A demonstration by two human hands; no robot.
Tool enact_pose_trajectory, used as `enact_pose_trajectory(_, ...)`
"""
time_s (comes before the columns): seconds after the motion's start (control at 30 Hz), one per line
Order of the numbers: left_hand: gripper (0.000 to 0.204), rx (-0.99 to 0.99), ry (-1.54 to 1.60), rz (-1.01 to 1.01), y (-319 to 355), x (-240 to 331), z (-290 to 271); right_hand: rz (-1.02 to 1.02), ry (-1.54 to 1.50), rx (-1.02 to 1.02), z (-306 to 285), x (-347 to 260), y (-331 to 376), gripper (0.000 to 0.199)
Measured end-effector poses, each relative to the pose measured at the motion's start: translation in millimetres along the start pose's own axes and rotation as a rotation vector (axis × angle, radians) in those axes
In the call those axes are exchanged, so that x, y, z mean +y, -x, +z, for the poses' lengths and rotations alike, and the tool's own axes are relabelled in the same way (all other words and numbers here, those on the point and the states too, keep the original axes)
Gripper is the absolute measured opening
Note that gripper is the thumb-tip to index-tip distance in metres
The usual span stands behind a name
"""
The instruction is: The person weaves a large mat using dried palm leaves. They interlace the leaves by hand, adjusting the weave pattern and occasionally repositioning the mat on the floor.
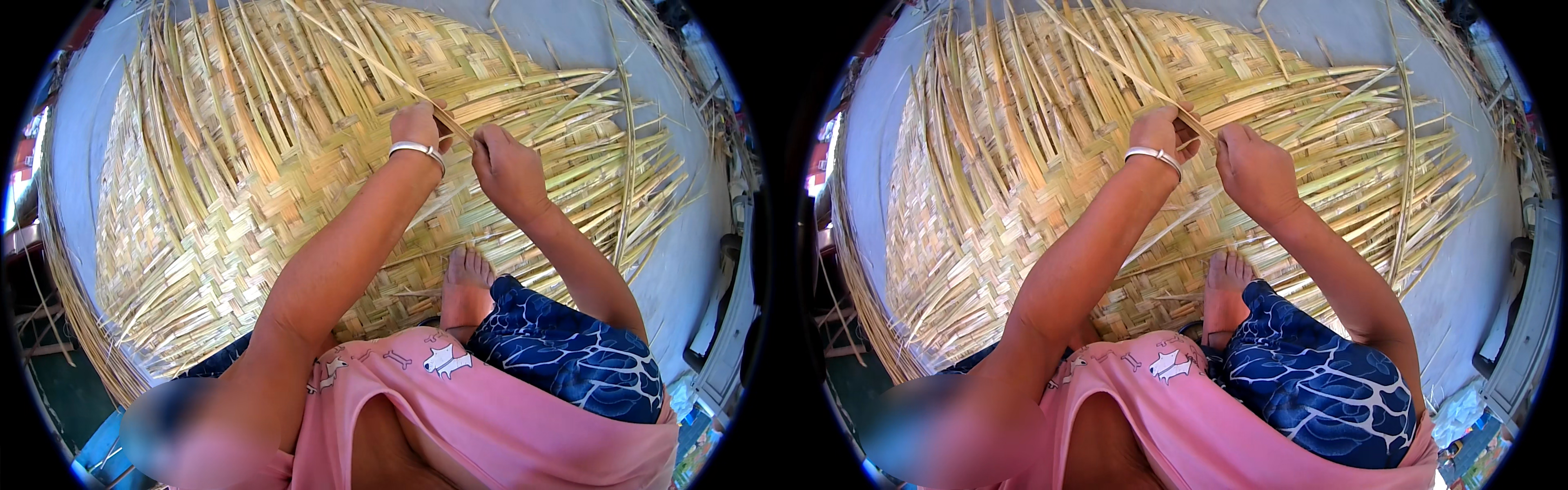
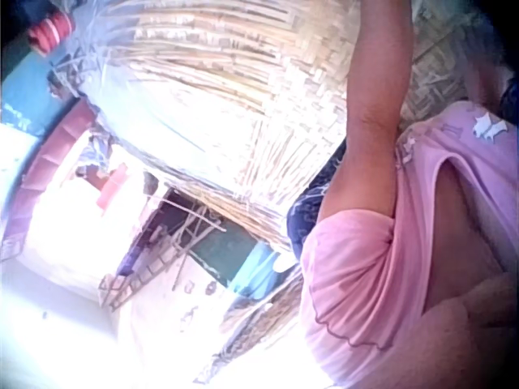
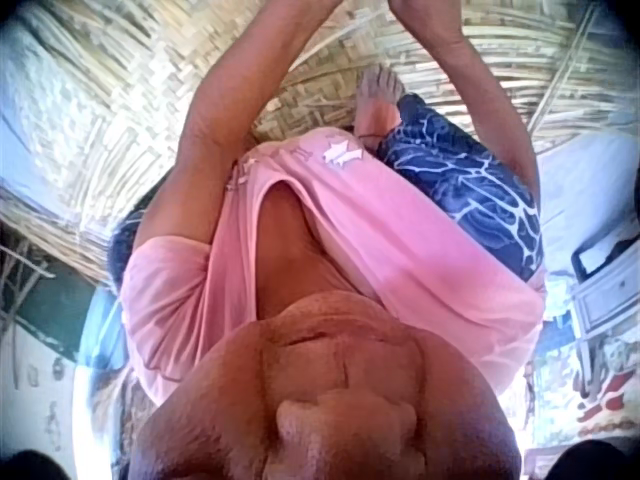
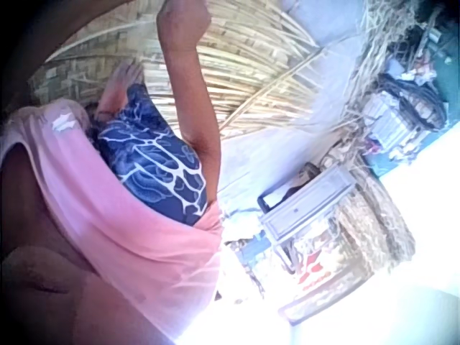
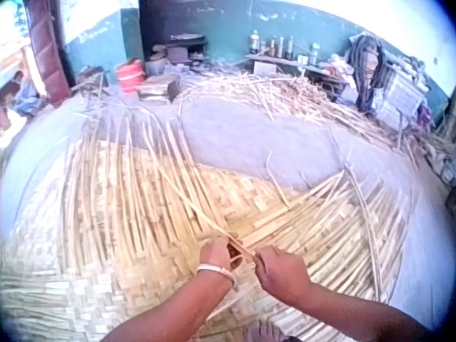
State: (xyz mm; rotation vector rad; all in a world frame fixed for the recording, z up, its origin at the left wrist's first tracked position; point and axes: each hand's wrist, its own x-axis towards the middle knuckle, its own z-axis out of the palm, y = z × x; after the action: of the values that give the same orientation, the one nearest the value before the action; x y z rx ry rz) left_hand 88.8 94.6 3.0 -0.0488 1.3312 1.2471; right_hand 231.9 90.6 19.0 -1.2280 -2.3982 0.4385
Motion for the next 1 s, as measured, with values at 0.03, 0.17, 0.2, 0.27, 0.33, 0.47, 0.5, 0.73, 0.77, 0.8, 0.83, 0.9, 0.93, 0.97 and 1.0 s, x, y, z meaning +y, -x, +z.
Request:
enact_pose_trajectory(0.03,0.021,0.005,0.009,0.018,-1,2,-1,0.01,-0.012,-0.009,0,1,1,0.009)
enact_pose_trajectory(0.17,0.021,0.024,0.039,0.061,-9,12,-7,0.053,-0.033,-0.05,-2,2,7,0.01)
enact_pose_trajectory(0.2,0.021,0.029,0.046,0.068,-13,17,-11,0.075,-0.048,-0.068,-3,1,10,0.01)
enact_pose_trajectory(0.27,0.022,0.06,0.042,0.089,-20,26,-17,0.105,-0.079,-0.084,-5,0,17,0.01)
enact_pose_trajectory(0.33,0.022,0.068,0.025,0.108,-23,35,-23,0.115,-0.113,-0.078,-4,2,25,0.01)
enact_pose_trajectory(0.47,0.023,0.029,0.034,0.114,-34,43,-32,0.205,-0.173,-0.138,-6,8,31,0.01)
enact_pose_trajectory(0.5,0.024,0.019,0.032,0.106,-32,42,-30,0.238,-0.192,-0.178,-8,10,32,0.012)
enact_pose_trajectory(0.73,0.023,-0.141,-0.08,0.207,-12,23,-14,0.35,-0.353,-0.332,-18,7,14,0.024)
enact_pose_trajectory(0.77,0.022,-0.157,-0.097,0.203,-6,14,-10,0.349,-0.342,-0.356,-17,5,8,0.026)
enact_pose_trajectory(0.8,0.022,-0.178,-0.112,0.201,1,7,-5,0.329,-0.342,-0.356,-16,4,2,0.027)
enact_pose_trajectory(0.83,0.022,-0.197,-0.127,0.2,7,0,-1,0.325,-0.404,-0.347,-13,4,-3,0.026)
enact_pose_trajectory(0.9,0.021,-0.226,-0.156,0.191,9,-16,1,0.315,-0.524,-0.327,-6,8,-12,0.026)
enact_pose_trajectory(0.93,0.02,-0.23,-0.183,0.195,9,-21,1,0.319,-0.629,-0.299,0,13,-13,0.023)
enact_pose_trajectory(0.97,0.02,-0.235,-0.21,0.199,9,-25,2,0.341,-0.634,-0.324,-2,14,-14,0.023)
enact_pose_trajectory(1.0,0.021,-0.212,-0.176,0.259,9,-26,3,0.356,-0.649,-0.355,-1,14,-15,0.022)
